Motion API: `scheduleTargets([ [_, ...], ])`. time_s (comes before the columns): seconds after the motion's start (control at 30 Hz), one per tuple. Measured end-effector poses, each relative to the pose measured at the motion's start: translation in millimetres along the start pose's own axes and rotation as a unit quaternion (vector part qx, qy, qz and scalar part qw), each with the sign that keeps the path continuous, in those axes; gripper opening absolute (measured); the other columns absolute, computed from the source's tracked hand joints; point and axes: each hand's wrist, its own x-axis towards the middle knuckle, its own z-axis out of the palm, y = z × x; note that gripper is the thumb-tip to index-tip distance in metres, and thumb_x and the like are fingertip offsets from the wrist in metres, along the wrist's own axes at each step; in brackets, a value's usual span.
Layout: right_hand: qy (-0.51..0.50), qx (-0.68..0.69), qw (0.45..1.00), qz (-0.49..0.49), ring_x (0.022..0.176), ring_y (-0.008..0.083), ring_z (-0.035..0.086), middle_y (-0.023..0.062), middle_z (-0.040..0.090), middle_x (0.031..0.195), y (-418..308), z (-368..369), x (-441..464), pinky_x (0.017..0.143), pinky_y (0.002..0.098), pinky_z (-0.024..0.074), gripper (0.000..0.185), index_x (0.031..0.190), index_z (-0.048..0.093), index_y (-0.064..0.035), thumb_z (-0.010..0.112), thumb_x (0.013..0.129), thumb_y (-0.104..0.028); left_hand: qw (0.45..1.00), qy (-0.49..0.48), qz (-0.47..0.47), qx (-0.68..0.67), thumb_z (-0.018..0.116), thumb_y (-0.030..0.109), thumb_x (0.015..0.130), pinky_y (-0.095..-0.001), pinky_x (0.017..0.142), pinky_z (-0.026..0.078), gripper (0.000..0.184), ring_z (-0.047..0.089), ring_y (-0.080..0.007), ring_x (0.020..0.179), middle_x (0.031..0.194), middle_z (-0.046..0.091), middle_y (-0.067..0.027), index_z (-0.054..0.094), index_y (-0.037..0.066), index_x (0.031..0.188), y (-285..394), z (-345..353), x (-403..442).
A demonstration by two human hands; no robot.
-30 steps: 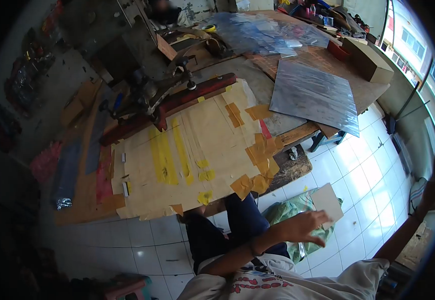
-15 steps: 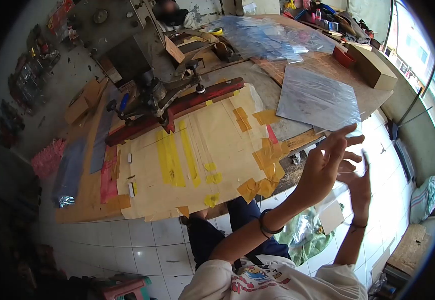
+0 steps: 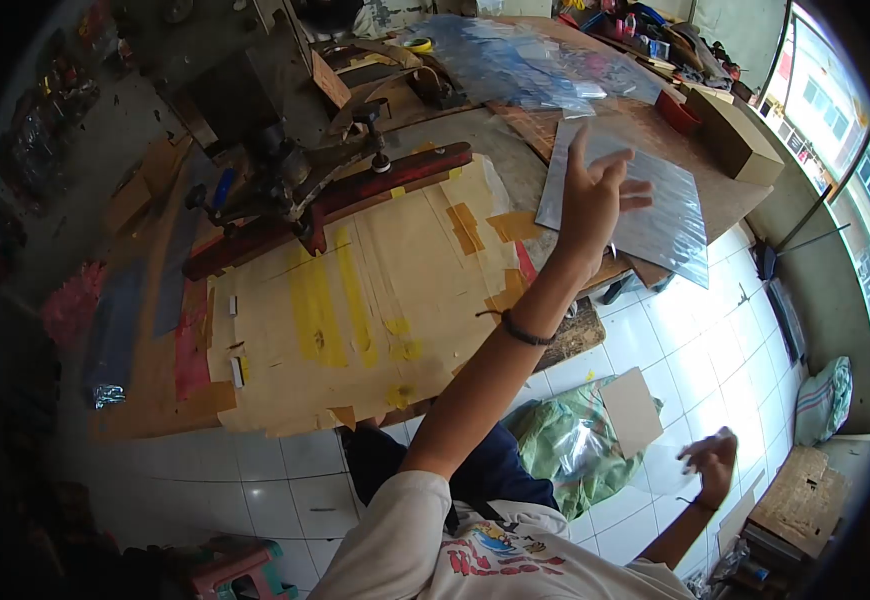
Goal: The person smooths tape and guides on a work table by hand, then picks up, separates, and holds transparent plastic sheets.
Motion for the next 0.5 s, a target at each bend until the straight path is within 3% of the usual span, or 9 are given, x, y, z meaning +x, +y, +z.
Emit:
scheduleTargets([
  [0.07, 0.117, -0.094, 0.988, -0.043, 0.058, 0.0217, 0.067, 0.0192, 0.071, 0.077, -36, -45, -11, 0.047, 0.0305, 0.0536, 0.048, 0.119, 0.058, 0.0026, 0.077, 0.094, -0.034, 0.999, -0.011, -0.028, 0.029, 0.052, 0.017, 0.109, -0.0324, 0.088, 0.062, 0.074, 0.073, -0.0239, 0.103, 0.13, 0.064, -0.0243, 0.007, 0.003, 0.166, -20, -7, -29],
  [0.1, 0.167, -0.142, 0.974, -0.056, 0.058, 0.0209, 0.067, 0.0185, 0.071, 0.078, -55, -62, -13, 0.048, 0.0303, 0.0535, 0.047, 0.12, 0.058, 0.002, 0.076, 0.095, -0.033, 0.989, -0.049, -0.081, 0.116, 0.056, 0.018, 0.108, -0.0299, 0.089, 0.06, 0.074, 0.072, -0.0219, 0.104, 0.129, 0.065, -0.0239, 0.011, -0.001, 0.164, -31, -19, -39],
  [0.13, 0.198, -0.184, 0.961, -0.064, 0.059, 0.0202, 0.067, 0.0178, 0.071, 0.079, -72, -74, -8, 0.048, 0.03, 0.0533, 0.045, 0.121, 0.059, 0.0014, 0.075, 0.095, -0.033, 0.967, -0.087, -0.131, 0.201, 0.059, 0.019, 0.107, -0.0273, 0.09, 0.058, 0.074, 0.072, -0.0199, 0.104, 0.127, 0.066, -0.0235, 0.016, -0.004, 0.163, -38, -29, -50],
  [0.2, 0.216, -0.254, 0.94, -0.071, 0.06, 0.0186, 0.067, 0.0164, 0.072, 0.081, -108, -80, 14, 0.049, 0.0295, 0.053, 0.043, 0.122, 0.06, 0.0002, 0.073, 0.096, -0.031, 0.943, -0.185, -0.193, 0.2, 0.062, 0.021, 0.106, -0.027, 0.091, 0.056, 0.067, 0.071, -0.0172, 0.105, 0.129, 0.066, -0.021, 0.032, -0.01, 0.157, -19, -36, -84],
  [0.27, 0.168, -0.306, 0.934, -0.071, 0.061, 0.0171, 0.066, 0.015, 0.072, 0.082, -139, -67, 53, 0.05, 0.0289, 0.0527, 0.041, 0.124, 0.06, -0.001, 0.071, 0.097, -0.03, 0.911, -0.248, -0.118, 0.308, 0.066, 0.023, 0.104, -0.0302, 0.092, 0.057, 0.057, 0.07, -0.0177, 0.106, 0.128, 0.067, -0.0161, 0.048, -0.005, 0.151, -15, -53, -108],
  [0.33, 0.08, -0.349, 0.931, -0.071, 0.063, 0.0156, 0.066, 0.0136, 0.073, 0.084, -169, -39, 103, 0.051, 0.0284, 0.0524, 0.039, 0.125, 0.061, -0.0022, 0.07, 0.098, -0.028, 0.907, -0.206, -0.021, 0.366, 0.071, 0.02, 0.098, -0.0375, 0.087, 0.058, 0.046, 0.072, -0.0306, 0.104, 0.119, 0.071, -0.0166, 0.062, 0.002, 0.139, 10, -59, -136],
  [0.4, -0.018, -0.382, 0.92, -0.082, 0.064, 0.014, 0.066, 0.0122, 0.073, 0.086, -197, -1, 166, 0.051, 0.0279, 0.0522, 0.037, 0.127, 0.062, -0.0034, 0.068, 0.099, -0.027, 0.836, -0.187, 0.055, 0.512, 0.076, 0.023, 0.094, -0.0404, 0.096, 0.054, 0.048, 0.067, -0.0293, 0.109, 0.121, 0.067, -0.0102, 0.064, 0.013, 0.14, 31, -80, -159],
  [0.5, -0.15, -0.423, 0.886, -0.119, 0.066, 0.0117, 0.065, 0.0101, 0.074, 0.089, -242, 66, 284, 0.053, 0.0271, 0.0517, 0.035, 0.129, 0.064, -0.0051, 0.065, 0.101, -0.025, 0.685, -0.122, 0.127, 0.706, 0.08, 0.028, 0.089, -0.0415, 0.092, 0.049, 0.048, 0.062, -0.0277, 0.106, 0.112, 0.064, -0.0061, 0.067, 0.014, 0.133, 52, -102, -177],
])
